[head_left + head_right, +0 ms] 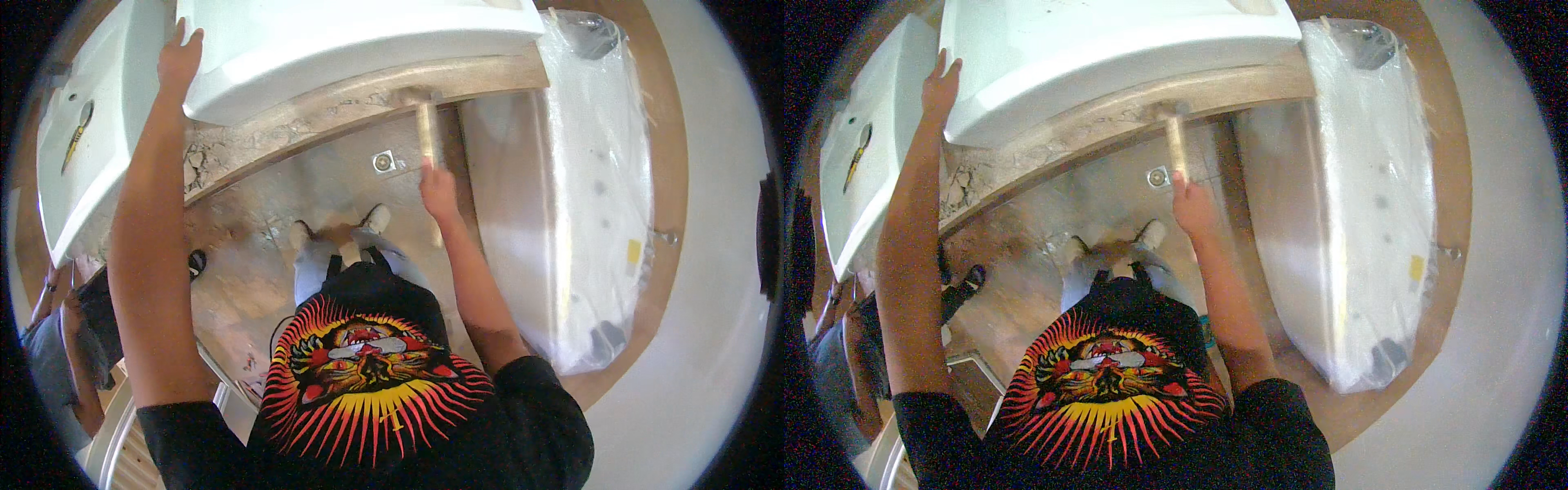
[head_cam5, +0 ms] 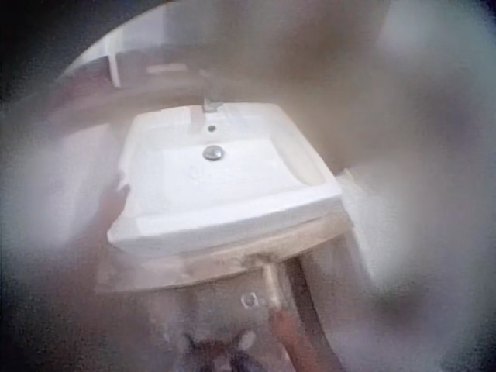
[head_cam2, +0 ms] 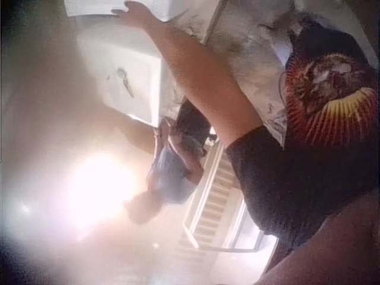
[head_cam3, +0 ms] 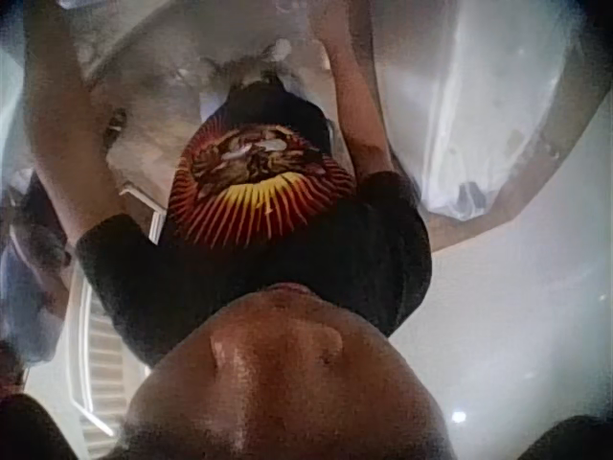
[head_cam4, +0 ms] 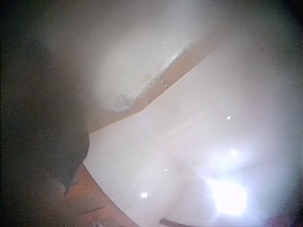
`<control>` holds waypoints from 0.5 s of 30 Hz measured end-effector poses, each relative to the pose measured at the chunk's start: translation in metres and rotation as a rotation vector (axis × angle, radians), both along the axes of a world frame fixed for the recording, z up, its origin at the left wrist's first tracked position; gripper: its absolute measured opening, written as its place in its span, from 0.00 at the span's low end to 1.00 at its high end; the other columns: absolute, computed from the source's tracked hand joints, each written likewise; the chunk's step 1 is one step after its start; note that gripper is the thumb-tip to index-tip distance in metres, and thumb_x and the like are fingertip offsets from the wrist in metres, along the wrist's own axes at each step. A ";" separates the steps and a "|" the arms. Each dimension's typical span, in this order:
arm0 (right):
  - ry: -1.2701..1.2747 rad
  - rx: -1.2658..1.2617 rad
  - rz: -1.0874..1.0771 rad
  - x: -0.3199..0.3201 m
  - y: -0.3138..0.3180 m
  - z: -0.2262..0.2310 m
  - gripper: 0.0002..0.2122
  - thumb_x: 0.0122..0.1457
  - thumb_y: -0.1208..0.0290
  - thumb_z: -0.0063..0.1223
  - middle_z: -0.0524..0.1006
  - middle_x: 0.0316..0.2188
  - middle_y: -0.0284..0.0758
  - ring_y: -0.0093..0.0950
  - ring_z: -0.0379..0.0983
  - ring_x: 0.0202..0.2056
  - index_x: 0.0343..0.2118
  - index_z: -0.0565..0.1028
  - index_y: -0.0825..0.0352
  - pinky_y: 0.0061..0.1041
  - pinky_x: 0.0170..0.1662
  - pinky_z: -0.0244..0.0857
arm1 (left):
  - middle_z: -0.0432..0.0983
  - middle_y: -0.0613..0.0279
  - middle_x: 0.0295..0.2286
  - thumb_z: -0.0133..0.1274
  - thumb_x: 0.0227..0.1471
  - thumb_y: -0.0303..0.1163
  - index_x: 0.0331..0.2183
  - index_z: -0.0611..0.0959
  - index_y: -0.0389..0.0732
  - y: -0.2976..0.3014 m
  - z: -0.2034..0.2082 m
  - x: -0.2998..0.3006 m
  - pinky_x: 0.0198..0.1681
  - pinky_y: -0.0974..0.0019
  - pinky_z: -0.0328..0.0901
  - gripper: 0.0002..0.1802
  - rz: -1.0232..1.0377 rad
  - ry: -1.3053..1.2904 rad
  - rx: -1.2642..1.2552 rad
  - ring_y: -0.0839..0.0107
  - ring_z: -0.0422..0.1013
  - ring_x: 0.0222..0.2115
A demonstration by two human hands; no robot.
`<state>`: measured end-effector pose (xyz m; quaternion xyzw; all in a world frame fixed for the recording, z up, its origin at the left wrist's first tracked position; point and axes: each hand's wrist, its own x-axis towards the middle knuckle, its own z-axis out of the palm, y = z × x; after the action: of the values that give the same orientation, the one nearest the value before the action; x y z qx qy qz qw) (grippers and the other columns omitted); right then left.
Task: The person uses a hammer to strike the countertop around a white bathroom sink, loosening it from the cabinet. Another person assists by holding the sink steady. The sink is gradually detached from the countertop as the hammering continues.
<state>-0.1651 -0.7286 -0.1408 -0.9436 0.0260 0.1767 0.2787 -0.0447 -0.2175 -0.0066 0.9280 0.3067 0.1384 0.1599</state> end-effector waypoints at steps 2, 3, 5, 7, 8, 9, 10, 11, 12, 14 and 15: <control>-0.089 0.099 -0.032 -0.010 0.005 0.012 0.26 0.63 0.50 0.39 0.69 0.14 0.35 0.25 0.66 0.17 0.18 0.68 0.69 0.30 0.24 0.60 | 0.69 0.42 0.49 0.45 0.51 0.53 0.58 0.64 0.58 0.009 -0.006 -0.003 0.55 0.51 0.59 0.33 -0.007 -0.050 -0.033 0.44 0.64 0.51; -0.131 0.159 -0.053 -0.011 0.011 0.021 0.26 0.63 0.50 0.39 0.69 0.14 0.36 0.25 0.66 0.17 0.17 0.68 0.70 0.30 0.24 0.60 | 0.68 0.43 0.49 0.45 0.51 0.53 0.58 0.64 0.58 0.005 -0.007 -0.005 0.55 0.51 0.59 0.33 -0.006 -0.062 0.003 0.45 0.64 0.51; 0.016 0.219 -0.100 -0.003 0.010 0.043 0.27 0.62 0.49 0.40 0.71 0.18 0.46 0.39 0.69 0.21 0.23 0.71 0.74 0.38 0.27 0.61 | 0.68 0.45 0.50 0.45 0.51 0.53 0.58 0.64 0.58 -0.005 -0.011 -0.014 0.55 0.51 0.58 0.33 -0.008 -0.022 0.007 0.45 0.63 0.52; 0.042 0.305 -0.150 0.019 0.005 0.065 0.26 0.61 0.49 0.41 0.71 0.18 0.48 0.43 0.69 0.21 0.25 0.72 0.75 0.39 0.27 0.61 | 0.68 0.47 0.50 0.44 0.51 0.53 0.58 0.64 0.59 -0.006 0.004 -0.004 0.56 0.50 0.58 0.33 0.019 0.008 -0.031 0.45 0.63 0.52; 0.026 0.358 -0.182 0.017 0.001 0.075 0.25 0.62 0.50 0.42 0.70 0.16 0.44 0.39 0.68 0.20 0.24 0.72 0.73 0.37 0.25 0.61 | 0.70 0.45 0.48 0.44 0.51 0.54 0.58 0.65 0.59 -0.006 0.004 -0.002 0.54 0.50 0.59 0.33 0.017 -0.015 -0.007 0.45 0.65 0.50; 0.024 0.411 -0.212 0.012 0.002 0.089 0.24 0.62 0.50 0.42 0.69 0.14 0.41 0.35 0.68 0.18 0.23 0.71 0.72 0.35 0.24 0.61 | 0.71 0.42 0.46 0.44 0.51 0.55 0.58 0.65 0.60 -0.004 0.001 -0.004 0.52 0.50 0.61 0.32 0.018 -0.025 0.018 0.44 0.66 0.49; -0.012 0.564 -0.259 0.012 0.003 0.107 0.24 0.62 0.50 0.41 0.67 0.14 0.36 0.29 0.65 0.17 0.22 0.70 0.69 0.30 0.22 0.58 | 0.73 0.40 0.43 0.44 0.52 0.56 0.57 0.66 0.60 -0.002 -0.003 -0.006 0.51 0.51 0.62 0.32 0.020 -0.034 0.043 0.43 0.67 0.47; -0.048 0.717 -0.310 0.014 0.011 0.140 0.23 0.62 0.49 0.40 0.65 0.13 0.31 0.23 0.61 0.16 0.22 0.69 0.66 0.24 0.20 0.55 | 0.73 0.40 0.43 0.44 0.52 0.56 0.57 0.66 0.60 0.004 -0.007 -0.007 0.51 0.51 0.62 0.32 0.029 -0.013 0.068 0.43 0.67 0.47; -0.087 0.869 -0.361 0.017 0.016 0.157 0.22 0.63 0.48 0.39 0.63 0.12 0.26 0.17 0.58 0.15 0.21 0.67 0.62 0.19 0.19 0.53 | 0.72 0.40 0.44 0.44 0.52 0.56 0.57 0.66 0.60 0.013 -0.011 -0.009 0.51 0.51 0.61 0.32 0.037 0.005 0.092 0.43 0.67 0.48; -0.258 1.123 -0.299 0.024 0.018 0.159 0.21 0.63 0.49 0.38 0.63 0.13 0.26 0.18 0.58 0.15 0.22 0.67 0.62 0.19 0.18 0.53 | 0.72 0.41 0.44 0.43 0.52 0.56 0.57 0.66 0.60 0.016 -0.017 -0.010 0.52 0.51 0.61 0.31 0.044 0.003 0.149 0.44 0.67 0.48; -0.342 1.252 -0.263 0.032 0.021 0.157 0.21 0.63 0.49 0.38 0.63 0.13 0.26 0.18 0.58 0.15 0.23 0.67 0.62 0.19 0.18 0.53 | 0.72 0.41 0.44 0.43 0.52 0.55 0.57 0.65 0.59 0.012 -0.017 -0.011 0.52 0.51 0.61 0.32 0.048 -0.013 0.190 0.44 0.67 0.48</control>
<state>-0.1335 -0.7072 0.0159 -0.6069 -0.0112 -0.0294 0.7942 -0.0557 -0.2052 -0.0241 0.9305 0.3132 0.1765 0.0700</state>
